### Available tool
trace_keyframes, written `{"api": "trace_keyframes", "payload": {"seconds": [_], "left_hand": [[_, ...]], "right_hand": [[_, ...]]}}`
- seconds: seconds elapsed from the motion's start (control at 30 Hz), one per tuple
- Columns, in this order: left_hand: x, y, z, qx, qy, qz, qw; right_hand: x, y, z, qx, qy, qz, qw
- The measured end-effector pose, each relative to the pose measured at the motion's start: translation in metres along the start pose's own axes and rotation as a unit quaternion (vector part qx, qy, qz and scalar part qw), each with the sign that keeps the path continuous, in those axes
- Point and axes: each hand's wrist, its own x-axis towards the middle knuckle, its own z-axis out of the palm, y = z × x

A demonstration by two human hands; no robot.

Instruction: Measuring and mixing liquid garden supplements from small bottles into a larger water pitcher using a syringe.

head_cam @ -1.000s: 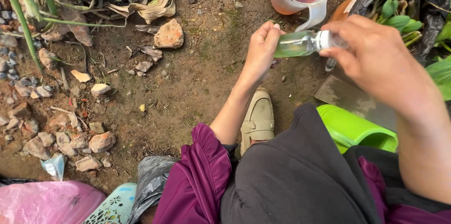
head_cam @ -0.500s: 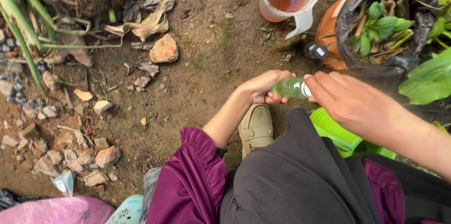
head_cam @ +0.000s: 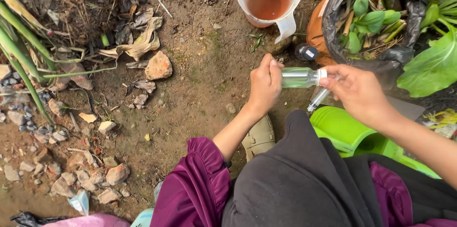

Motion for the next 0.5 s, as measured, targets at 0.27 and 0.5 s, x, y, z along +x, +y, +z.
{"api": "trace_keyframes", "payload": {"seconds": [0.27, 0.5], "left_hand": [[-0.009, -0.017, -0.018, 0.065, -0.042, 0.206, 0.976], [-0.005, 0.006, -0.018, 0.282, -0.200, 0.244, 0.906]], "right_hand": [[0.005, 0.002, -0.001, 0.137, -0.051, 0.016, 0.989], [0.015, 0.012, 0.010, -0.117, -0.019, -0.079, 0.990]]}}
